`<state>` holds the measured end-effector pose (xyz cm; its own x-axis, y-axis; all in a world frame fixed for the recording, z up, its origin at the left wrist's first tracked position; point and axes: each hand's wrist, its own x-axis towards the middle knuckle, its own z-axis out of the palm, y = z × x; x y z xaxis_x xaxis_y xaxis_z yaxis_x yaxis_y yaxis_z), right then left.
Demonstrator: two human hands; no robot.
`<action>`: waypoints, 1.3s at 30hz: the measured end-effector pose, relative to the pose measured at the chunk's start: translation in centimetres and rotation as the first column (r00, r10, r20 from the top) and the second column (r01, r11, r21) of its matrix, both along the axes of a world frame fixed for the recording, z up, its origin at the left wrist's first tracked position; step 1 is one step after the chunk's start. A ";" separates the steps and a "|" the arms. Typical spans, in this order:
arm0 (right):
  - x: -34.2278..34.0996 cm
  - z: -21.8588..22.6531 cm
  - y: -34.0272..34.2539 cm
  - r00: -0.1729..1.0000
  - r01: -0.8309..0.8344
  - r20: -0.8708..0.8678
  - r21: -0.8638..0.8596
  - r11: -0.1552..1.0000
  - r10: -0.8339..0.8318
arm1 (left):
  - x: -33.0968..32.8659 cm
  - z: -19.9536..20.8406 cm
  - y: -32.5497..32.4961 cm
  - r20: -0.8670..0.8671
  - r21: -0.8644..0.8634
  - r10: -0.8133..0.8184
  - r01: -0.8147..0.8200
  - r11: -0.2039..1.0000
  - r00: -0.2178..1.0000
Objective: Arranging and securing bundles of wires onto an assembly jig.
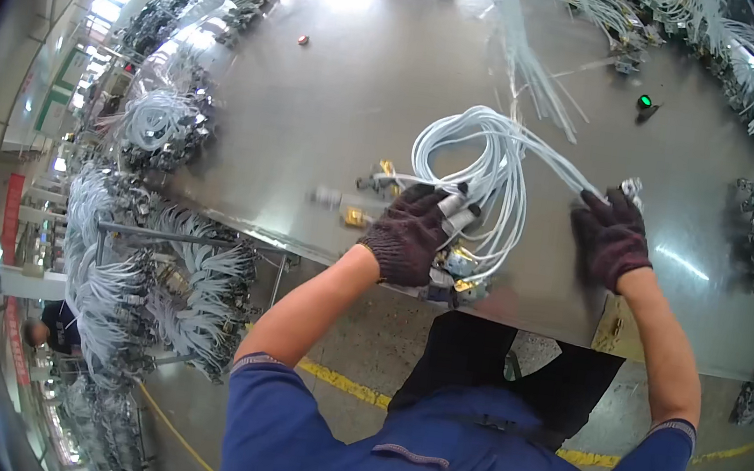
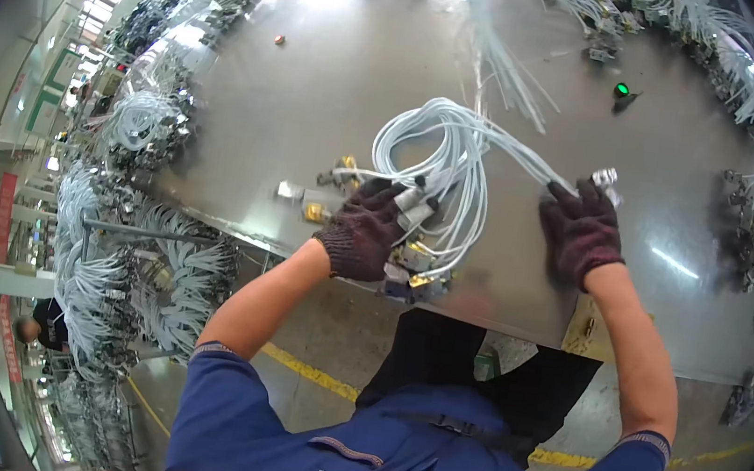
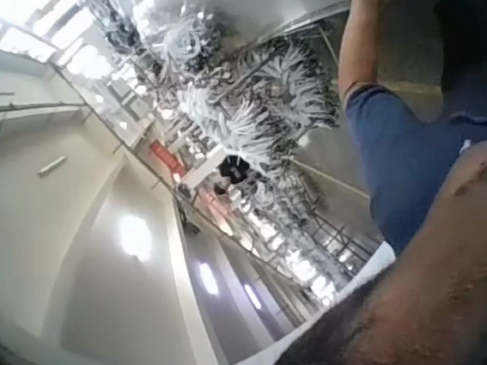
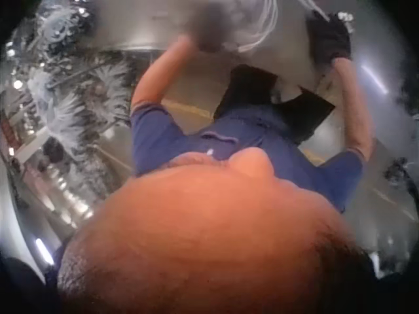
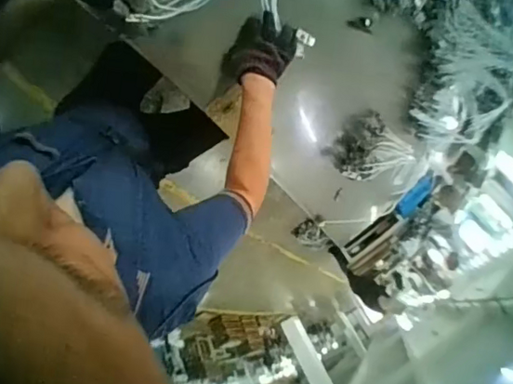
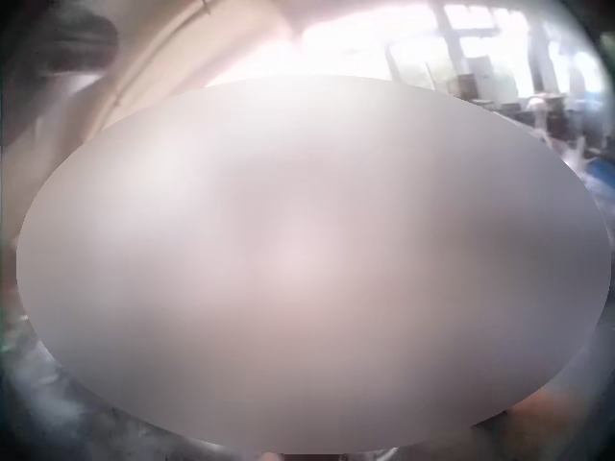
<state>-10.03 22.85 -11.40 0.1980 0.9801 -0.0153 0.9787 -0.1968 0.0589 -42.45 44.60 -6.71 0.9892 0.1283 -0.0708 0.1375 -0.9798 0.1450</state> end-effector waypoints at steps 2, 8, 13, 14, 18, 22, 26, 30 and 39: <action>-0.4 -0.7 0.3 0.982 -0.176 -0.051 0.068 0.982 0.180 | -1.1 -0.6 0.6 0.001 0.061 0.030 -0.030 0.998 1.000; -5.8 2.5 2.3 0.959 -0.001 -0.284 0.021 1.000 0.007 | 0.6 -1.4 -3.6 0.205 0.054 0.316 -0.334 0.941 0.926; -13.1 3.2 5.0 0.895 0.004 -0.426 0.300 0.954 0.130 | 1.4 -2.2 -2.8 0.261 -0.786 0.488 -0.110 0.608 0.833; -14.3 2.7 4.9 0.914 -0.051 -0.375 0.268 0.962 0.152 | 1.0 -2.4 -2.1 -0.179 -0.944 0.708 -0.323 0.073 0.683; -16.0 0.7 4.8 0.938 -0.055 -0.312 0.293 0.954 0.150 | -1.1 -3.5 -0.5 0.740 -0.303 0.399 -0.262 0.916 0.541; -14.3 2.6 4.5 0.913 -0.151 -0.363 0.123 0.981 0.186 | -1.8 -4.7 0.3 0.180 -0.062 0.541 -0.539 0.840 0.822; -10.2 4.8 2.9 0.896 -0.102 -0.444 -0.176 0.979 0.013 | -4.5 -4.1 5.4 0.181 0.076 0.405 -0.423 0.903 0.896; -10.4 3.0 0.7 0.973 -0.136 -0.170 0.142 0.981 0.159 | -5.5 -3.8 8.8 0.163 -0.057 0.229 -0.223 0.973 0.960; -12.5 2.1 3.7 0.966 -0.159 -0.212 -0.048 0.986 0.145 | -4.2 -2.5 5.7 0.207 0.030 0.388 -0.403 0.915 0.898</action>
